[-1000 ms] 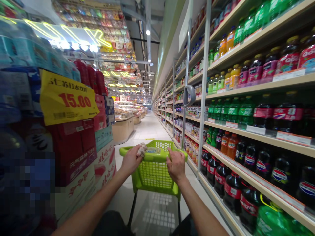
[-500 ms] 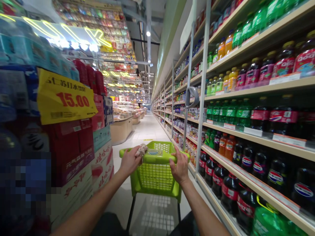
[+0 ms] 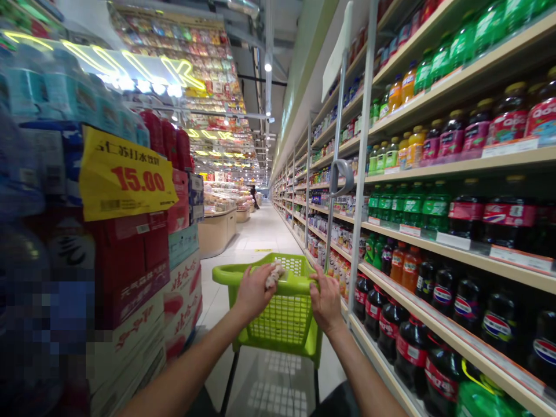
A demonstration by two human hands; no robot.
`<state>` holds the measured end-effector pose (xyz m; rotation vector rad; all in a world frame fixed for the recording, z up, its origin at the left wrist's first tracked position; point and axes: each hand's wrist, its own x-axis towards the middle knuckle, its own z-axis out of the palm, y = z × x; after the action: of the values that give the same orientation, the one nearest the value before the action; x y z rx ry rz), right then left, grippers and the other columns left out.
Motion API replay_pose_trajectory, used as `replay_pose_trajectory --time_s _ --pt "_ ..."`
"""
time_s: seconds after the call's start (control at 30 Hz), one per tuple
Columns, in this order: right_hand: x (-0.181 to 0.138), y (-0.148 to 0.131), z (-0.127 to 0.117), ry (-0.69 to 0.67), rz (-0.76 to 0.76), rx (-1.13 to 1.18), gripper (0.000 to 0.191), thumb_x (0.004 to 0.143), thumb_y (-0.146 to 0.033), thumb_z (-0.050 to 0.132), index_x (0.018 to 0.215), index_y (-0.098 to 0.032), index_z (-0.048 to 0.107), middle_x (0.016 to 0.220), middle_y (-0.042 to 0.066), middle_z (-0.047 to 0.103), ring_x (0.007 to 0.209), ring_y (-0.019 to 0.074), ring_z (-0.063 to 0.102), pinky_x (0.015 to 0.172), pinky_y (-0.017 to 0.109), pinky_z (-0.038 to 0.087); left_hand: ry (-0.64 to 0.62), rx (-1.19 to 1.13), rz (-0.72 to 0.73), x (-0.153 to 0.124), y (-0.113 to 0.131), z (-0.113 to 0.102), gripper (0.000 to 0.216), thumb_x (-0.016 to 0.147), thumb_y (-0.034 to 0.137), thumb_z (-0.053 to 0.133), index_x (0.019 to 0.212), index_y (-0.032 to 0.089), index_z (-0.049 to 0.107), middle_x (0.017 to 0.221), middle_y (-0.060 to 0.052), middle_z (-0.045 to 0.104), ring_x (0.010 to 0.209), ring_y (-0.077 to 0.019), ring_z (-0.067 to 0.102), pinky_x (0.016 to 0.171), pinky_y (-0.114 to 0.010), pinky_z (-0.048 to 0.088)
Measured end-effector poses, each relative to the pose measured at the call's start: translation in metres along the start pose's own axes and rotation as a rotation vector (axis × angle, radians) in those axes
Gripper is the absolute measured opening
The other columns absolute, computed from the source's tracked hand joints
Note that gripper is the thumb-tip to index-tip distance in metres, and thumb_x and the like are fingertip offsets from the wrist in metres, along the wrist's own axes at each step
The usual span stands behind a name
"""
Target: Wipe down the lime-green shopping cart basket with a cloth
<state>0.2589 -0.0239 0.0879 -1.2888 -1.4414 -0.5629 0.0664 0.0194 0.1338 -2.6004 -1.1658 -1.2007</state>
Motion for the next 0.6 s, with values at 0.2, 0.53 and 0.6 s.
replay_pose_trajectory --time_s 0.2,0.53,0.6 --pt "0.001 0.004 -0.001 0.069 0.183 0.057 0.045 0.086 -0.036 0.026 0.122 -0.016 0.043 0.091 0.007 0.066 0.094 0.0233 0.057 0.085 0.042 0.038 -0.043 -0.002 0.075 0.009 0.028 0.015 0.035 0.073 0.021 0.051 0.107 0.019 0.051 0.115 -0.007 0.057 0.108 -0.0206 0.049 0.099 -0.041 0.03" --pt "-0.005 0.006 -0.002 0.045 0.078 0.071 0.044 0.086 -0.033 0.028 0.126 -0.017 0.038 0.09 0.005 0.065 0.092 0.0216 0.056 0.086 0.041 0.038 0.014 0.039 0.022 0.007 -0.002 0.004 0.041 0.074 0.012 0.046 0.115 0.018 0.047 0.124 -0.007 0.052 0.116 -0.0185 0.044 0.105 -0.044 0.022" --pt "-0.002 -0.001 0.0 0.05 0.068 0.034 0.044 0.086 -0.032 0.029 0.126 -0.017 0.038 0.086 0.005 0.065 0.09 0.0222 0.056 0.087 0.043 0.036 0.076 0.047 -0.108 0.008 -0.011 -0.003 0.039 0.074 0.01 0.044 0.113 0.017 0.049 0.121 -0.008 0.054 0.114 -0.0185 0.046 0.103 -0.041 0.026"
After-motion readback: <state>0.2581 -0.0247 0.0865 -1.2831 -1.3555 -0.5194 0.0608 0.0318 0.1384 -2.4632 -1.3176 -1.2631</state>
